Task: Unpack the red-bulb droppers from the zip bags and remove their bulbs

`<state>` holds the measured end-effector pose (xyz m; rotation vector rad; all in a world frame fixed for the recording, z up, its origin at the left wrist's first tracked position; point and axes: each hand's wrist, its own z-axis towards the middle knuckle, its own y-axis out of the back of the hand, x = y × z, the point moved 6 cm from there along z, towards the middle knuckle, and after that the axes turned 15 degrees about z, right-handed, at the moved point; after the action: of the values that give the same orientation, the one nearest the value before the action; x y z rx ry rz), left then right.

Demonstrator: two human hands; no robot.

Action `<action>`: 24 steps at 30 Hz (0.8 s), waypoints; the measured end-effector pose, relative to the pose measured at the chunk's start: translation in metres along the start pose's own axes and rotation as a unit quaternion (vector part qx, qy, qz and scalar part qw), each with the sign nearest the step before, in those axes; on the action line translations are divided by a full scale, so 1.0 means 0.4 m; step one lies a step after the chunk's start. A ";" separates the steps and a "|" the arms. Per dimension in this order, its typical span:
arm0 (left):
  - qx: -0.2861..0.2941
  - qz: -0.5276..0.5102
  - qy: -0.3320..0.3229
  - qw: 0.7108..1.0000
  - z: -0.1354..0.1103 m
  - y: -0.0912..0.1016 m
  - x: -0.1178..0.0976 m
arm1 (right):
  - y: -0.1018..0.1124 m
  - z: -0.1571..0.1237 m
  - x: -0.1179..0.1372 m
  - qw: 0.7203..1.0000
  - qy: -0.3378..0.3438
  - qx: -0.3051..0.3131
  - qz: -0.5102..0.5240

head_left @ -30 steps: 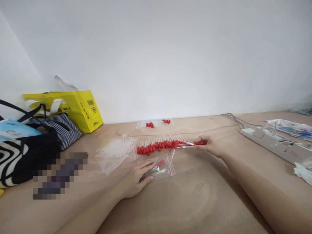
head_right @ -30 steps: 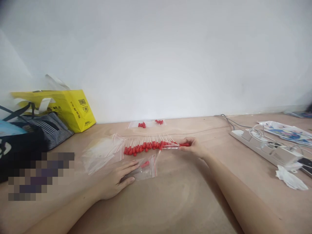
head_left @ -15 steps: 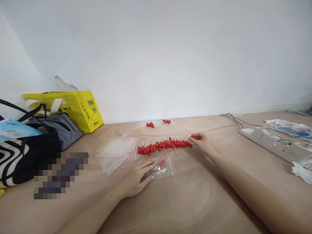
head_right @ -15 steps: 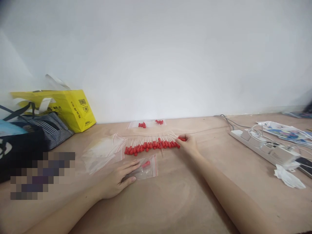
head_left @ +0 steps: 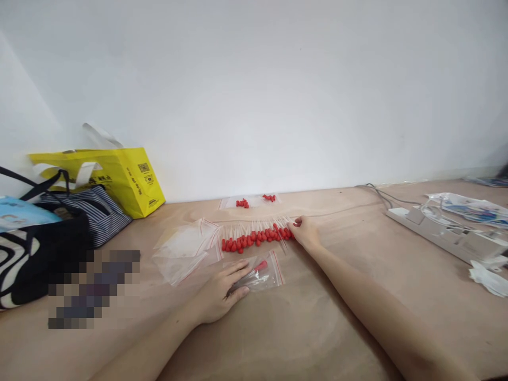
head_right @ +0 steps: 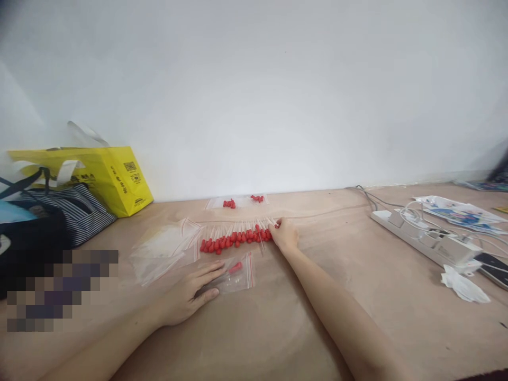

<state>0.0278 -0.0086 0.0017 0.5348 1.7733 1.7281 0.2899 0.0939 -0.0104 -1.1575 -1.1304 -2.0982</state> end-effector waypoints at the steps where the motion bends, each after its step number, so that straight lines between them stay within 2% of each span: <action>1: 0.000 -0.001 0.001 1.000 0.000 0.000 0.000 | 0.002 0.003 -0.002 1.000 0.001 0.003 -0.002; 11: -0.012 -0.011 -0.003 1.000 0.002 0.002 -0.001 | 0.059 0.041 -0.025 1.000 -0.011 0.009 -0.005; 15: -0.009 -0.016 -0.004 1.000 -0.001 0.002 -0.001 | 0.069 0.042 -0.020 0.999 -0.008 0.031 -0.006; 20: 0.000 -0.013 0.002 1.000 0.000 0.003 -0.004 | 0.058 0.016 0.037 0.998 0.035 0.049 -0.022; 24: 0.008 -0.009 0.010 1.000 0.003 0.002 -0.003 | 0.004 -0.016 0.113 0.982 0.118 0.102 -0.109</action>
<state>0.0293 -0.0084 0.0028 0.5083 1.8026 1.7149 0.2645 0.0864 0.0269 -0.6976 -1.3689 -2.1485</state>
